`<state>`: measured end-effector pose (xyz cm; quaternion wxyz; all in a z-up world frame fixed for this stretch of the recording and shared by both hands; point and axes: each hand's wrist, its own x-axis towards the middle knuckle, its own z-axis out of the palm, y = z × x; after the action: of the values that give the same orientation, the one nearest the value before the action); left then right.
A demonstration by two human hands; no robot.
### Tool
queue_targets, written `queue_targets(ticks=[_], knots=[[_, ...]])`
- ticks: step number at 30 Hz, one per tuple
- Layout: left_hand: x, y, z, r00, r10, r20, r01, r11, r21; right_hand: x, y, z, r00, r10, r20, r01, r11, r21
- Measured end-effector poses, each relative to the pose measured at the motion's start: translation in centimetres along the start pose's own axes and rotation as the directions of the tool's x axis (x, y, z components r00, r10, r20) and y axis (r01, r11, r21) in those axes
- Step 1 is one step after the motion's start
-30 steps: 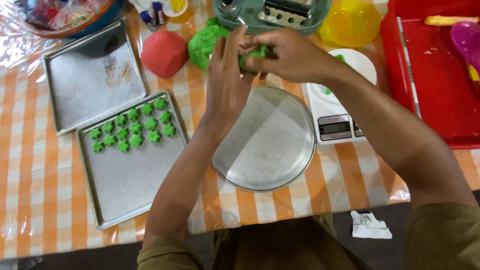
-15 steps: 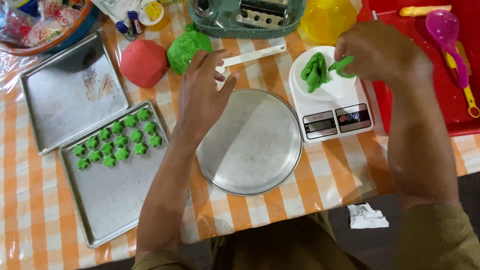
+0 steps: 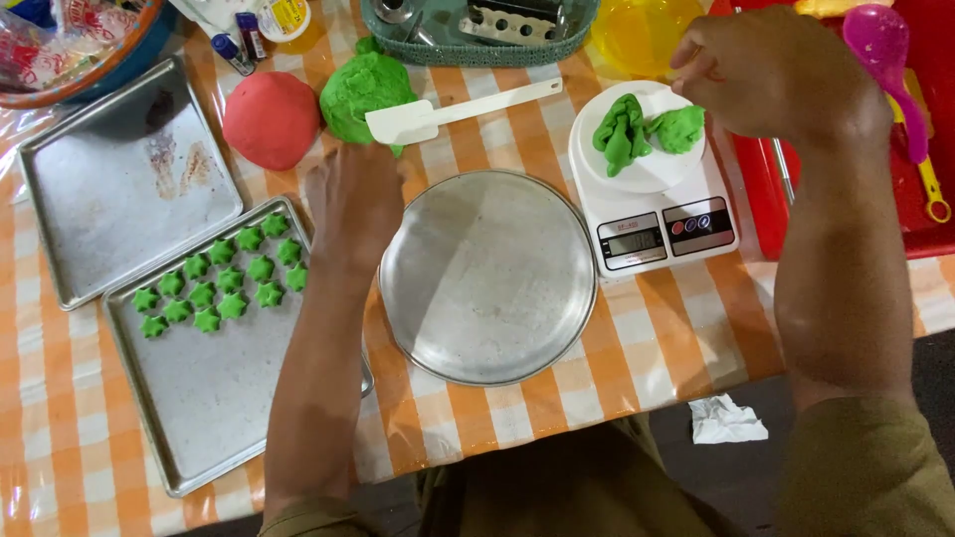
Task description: Rolling out green dough, cutting star shapes with a mold, and rolling the excess dough into a ball.
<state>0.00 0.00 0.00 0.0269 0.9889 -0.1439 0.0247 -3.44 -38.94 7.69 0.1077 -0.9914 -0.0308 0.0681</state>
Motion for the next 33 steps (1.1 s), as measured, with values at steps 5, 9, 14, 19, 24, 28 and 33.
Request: queue_targets(ticks=[5,9,14,19,24,28,33], knots=[[0.6,-0.7,1.2,0.958,-0.034,0.285,-0.014,0.986,0.166,-0.3,-0.2,-0.3,0.997,-0.062,-0.050,0.062,0.998,-0.011],[0.9,-0.9,2.3,0.936,-0.054,0.348,-0.001,0.988,0.156,-0.5,-0.4,-0.3,0.998,-0.050,-0.038,0.048,0.998,-0.048],[0.9,-0.9,2.7,0.941,-0.047,0.336,-0.007,0.987,0.159,-0.8,-0.8,-0.6,0.999,-0.023,-0.031,0.022,0.999,-0.041],[1.1,-0.7,2.8,0.947,-0.034,0.319,-0.019,0.987,0.161,-1.1,-1.3,-0.8,0.999,-0.009,-0.045,0.006,0.997,-0.079],[1.1,-0.7,3.2,0.958,-0.025,0.286,-0.020,0.988,0.154,-1.1,-1.6,-0.7,0.999,0.031,-0.012,-0.033,0.992,-0.119],[1.1,-0.7,3.4,0.964,-0.007,0.266,-0.037,0.986,0.162,-1.3,-2.5,-0.9,1.000,0.015,-0.013,-0.017,0.994,-0.105],[1.1,-0.7,3.2,0.962,-0.008,0.272,-0.030,0.990,0.136,-1.1,-2.3,-0.6,1.000,0.026,-0.011,-0.027,0.994,-0.103]])
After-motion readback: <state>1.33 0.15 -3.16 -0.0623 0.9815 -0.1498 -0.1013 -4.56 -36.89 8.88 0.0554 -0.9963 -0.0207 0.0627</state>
